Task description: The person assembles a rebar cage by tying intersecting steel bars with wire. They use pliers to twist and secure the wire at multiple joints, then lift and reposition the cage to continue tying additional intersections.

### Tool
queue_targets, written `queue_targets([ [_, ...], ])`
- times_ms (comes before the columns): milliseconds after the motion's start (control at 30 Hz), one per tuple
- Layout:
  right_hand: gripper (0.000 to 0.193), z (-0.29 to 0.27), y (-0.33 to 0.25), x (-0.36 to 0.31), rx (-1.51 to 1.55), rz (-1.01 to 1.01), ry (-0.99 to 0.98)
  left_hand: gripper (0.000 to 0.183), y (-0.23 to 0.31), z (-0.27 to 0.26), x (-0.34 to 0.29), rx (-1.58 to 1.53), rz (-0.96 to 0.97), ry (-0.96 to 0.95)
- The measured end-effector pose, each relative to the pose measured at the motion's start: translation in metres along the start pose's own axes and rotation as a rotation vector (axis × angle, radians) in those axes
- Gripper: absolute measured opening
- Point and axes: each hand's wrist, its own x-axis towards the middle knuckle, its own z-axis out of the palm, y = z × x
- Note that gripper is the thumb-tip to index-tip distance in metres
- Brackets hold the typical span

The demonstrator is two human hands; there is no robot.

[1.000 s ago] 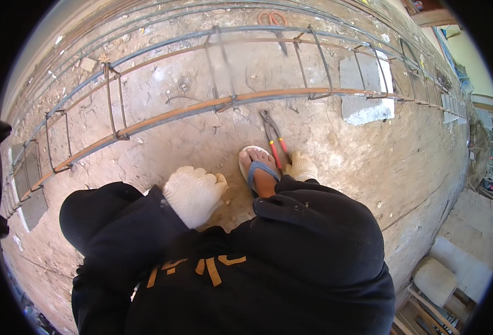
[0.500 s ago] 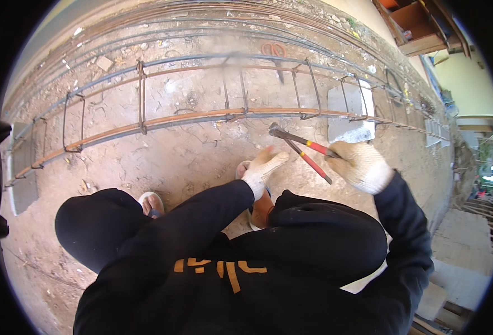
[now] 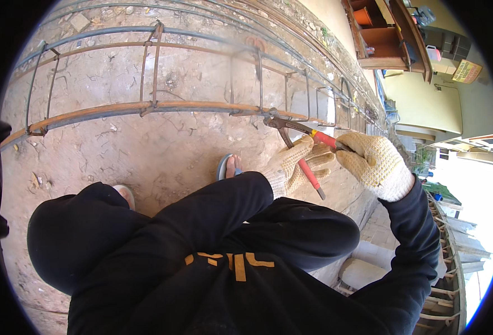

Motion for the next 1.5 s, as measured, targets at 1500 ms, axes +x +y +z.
queue_targets([
  [1500, 0.023, 0.025, -0.011, -0.006, 0.181, 0.064, 0.045, 0.036, -0.009, 0.045, -0.011, -0.401, 0.129, -0.124],
])
